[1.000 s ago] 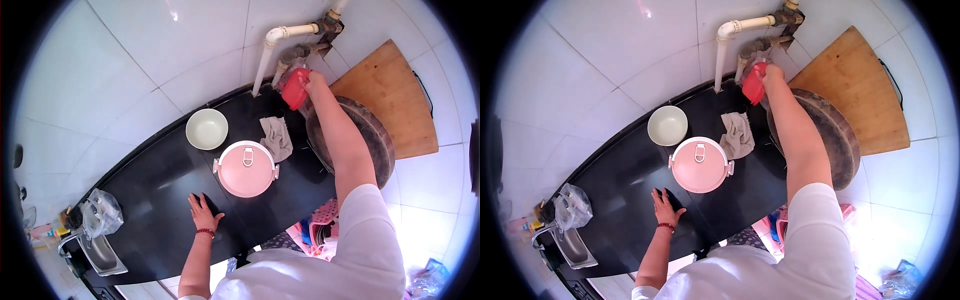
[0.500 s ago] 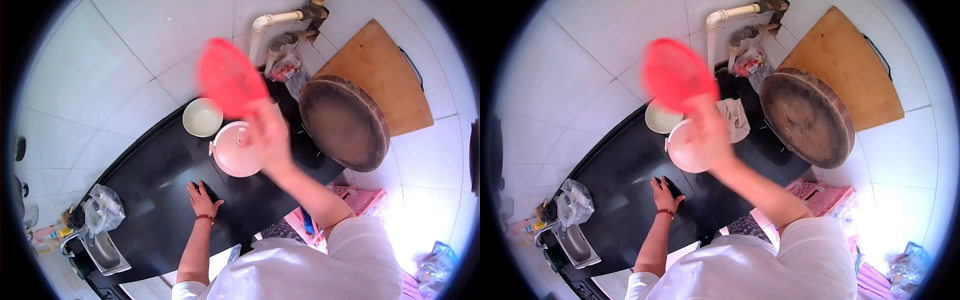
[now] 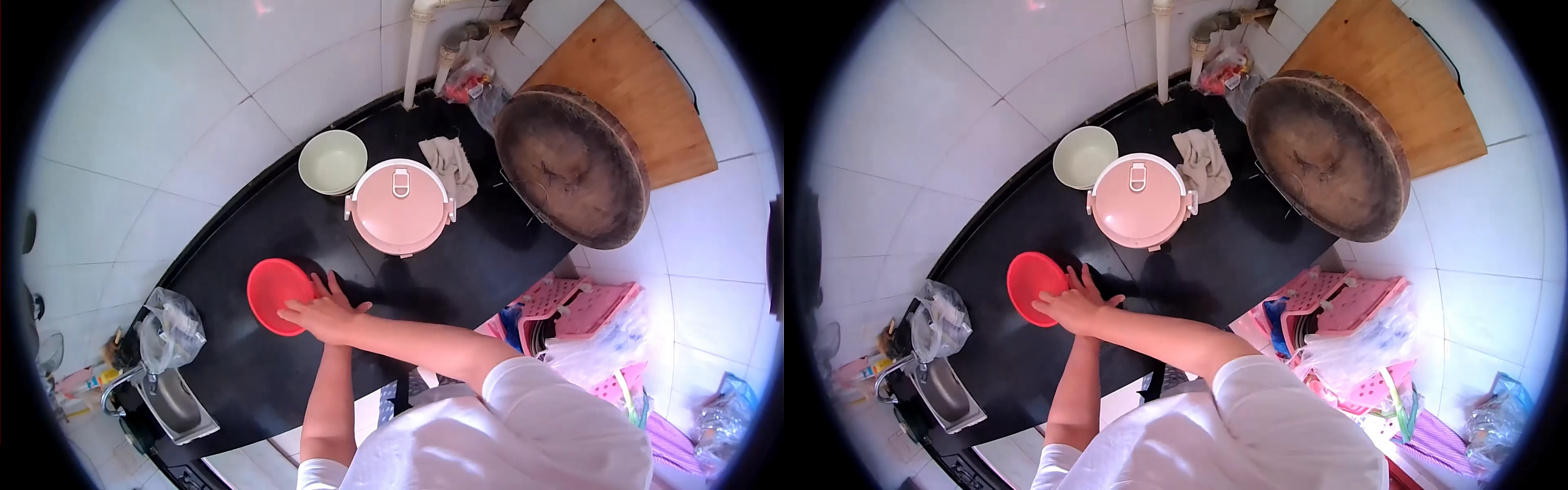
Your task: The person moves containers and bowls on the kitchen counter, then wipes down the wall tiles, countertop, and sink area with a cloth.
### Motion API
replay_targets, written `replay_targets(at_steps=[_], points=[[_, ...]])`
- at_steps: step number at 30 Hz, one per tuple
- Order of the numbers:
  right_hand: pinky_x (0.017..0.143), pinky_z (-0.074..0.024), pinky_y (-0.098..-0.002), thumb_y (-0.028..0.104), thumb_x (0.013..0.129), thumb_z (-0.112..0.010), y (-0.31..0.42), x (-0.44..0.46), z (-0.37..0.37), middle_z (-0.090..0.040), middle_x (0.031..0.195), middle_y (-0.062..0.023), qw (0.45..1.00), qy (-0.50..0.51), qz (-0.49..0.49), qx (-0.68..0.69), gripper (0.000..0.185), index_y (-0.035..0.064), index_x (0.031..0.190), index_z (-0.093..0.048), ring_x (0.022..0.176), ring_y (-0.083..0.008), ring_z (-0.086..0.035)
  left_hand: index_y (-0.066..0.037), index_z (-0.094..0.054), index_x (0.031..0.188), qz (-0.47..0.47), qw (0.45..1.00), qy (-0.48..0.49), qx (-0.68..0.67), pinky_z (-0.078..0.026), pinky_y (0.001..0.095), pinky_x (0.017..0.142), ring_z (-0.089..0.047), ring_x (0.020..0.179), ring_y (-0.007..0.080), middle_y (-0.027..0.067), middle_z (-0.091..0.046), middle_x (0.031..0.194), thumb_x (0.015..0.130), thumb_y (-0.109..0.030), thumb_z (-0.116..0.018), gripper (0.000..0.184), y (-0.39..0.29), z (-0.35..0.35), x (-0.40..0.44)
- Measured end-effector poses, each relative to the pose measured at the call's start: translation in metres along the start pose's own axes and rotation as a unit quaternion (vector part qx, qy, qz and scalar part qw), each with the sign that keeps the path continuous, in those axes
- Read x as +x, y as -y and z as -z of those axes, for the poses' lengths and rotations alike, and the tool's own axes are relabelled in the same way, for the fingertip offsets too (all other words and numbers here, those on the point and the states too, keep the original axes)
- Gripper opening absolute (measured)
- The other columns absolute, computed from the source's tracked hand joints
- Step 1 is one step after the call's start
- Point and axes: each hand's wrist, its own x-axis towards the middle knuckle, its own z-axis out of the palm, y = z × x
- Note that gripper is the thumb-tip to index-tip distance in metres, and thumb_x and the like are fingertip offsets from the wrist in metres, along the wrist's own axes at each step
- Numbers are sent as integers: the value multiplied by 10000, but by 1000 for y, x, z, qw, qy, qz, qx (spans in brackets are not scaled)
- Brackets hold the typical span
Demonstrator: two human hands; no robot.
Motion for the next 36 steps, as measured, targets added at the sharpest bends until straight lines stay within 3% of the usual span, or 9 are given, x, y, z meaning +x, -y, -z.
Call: replay_targets(at_steps=[4, 8, 10, 14, 17, 21, 27, 31, 36], points=[[723, -567, -400, 86, 807, -690, -38, -96, 0, -635, 1033, -74, 864, -297, 3, 407, 326, 116, 1129, -643, 844, -289, -678, -78, -231, 1571, 22, 995, 11, -97, -215, 519, 1212, -204, 1504, 423, 258, -111, 1643, 661, -604, -806, 1199, 1, -23, 9], [647, -549, -412, 9, 797, -625, -108, -202, -46, -621, 846, -79, 827, -361, -235, 362, 182, 117, 938, -668, 751, -295, -661, -56, -219, 1565, 61, 976, 67, -197, -284, 479, 1205, -189, 1504, 429, 265, -59, 1643, 618, -322, -947, 1223, -12, 26, 8], [835, -533, -446, 37, 799, -660, -172, -208, -53, -608, 1107, -137, 809, -378, -336, 300, 317, 106, 1108, -646, 1041, -352, -608, -73, -237, 1551, 71, 971, 68, -217, -308, 492, 1191, -187, 1504, 424, 248, -82, 1644, 587, -321, -959, 1230, -13, 23, 8], [984, -488, -427, 64, 746, -724, -275, -161, -33, -434, 1425, -150, 855, -391, -289, 181, 642, 151, 1355, -541, 1257, -393, -480, -72, -253, 1549, 77, 972, 69, -209, -346, 506, 1164, -213, 1495, 425, 242, -74, 1648, 608, -288, -953, 1192, -18, 33, 9], [952, -485, -433, 46, 748, -720, -303, -126, -72, -508, 1274, -148, 893, -344, -255, 139, 482, 108, 1215, -619, 1182, -394, -507, -85, -259, 1546, 83, 970, 75, -218, -346, 514, 1162, -206, 1499, 418, 231, -86, 1650, 604, -272, -955, 1186, -19, 39, 11], [900, -477, -466, -41, 721, -617, -318, -129, -72, -533, 1088, -148, 827, -408, -309, 233, 264, 70, 955, -567, 1066, -394, -526, -84, -267, 1540, 65, 971, 52, -223, -342, 505, 1167, -209, 1499, 415, 223, -99, 1650, 595, -261, -957, 1184, -16, 31, 11], [1104, -340, -519, 78, 803, -678, -343, -114, -114, -453, 1440, -206, 734, -400, -543, 77, 530, 70, 1314, -542, 1347, -416, -417, -65, -293, 1523, 84, 970, 75, -217, -333, 493, 1176, -226, 1492, 419, 226, -112, 1646, 583, -249, -960, 1167, -20, 42, 13], [1095, -352, -509, 56, 788, -667, -390, -62, -122, -472, 1432, -209, 715, -464, -518, 74, 554, 75, 1329, -550, 1344, -406, -435, -80, -290, 1520, 77, 970, 48, -226, -324, 479, 1186, -236, 1481, 436, 237, -133, 1635, 532, -238, -977, 1214, -19, 38, 14], [969, -472, -441, -95, 678, -550, -403, -41, -97, -625, 1190, -131, 824, -449, -168, 301, 514, 95, 1140, -671, 1152, -346, -571, -78, -305, 1506, 91, 969, 57, -221, -322, 478, 1188, -249, 1476, 434, 235, -150, 1629, 522, -237, -980, 1203, -23, 42, 17]])
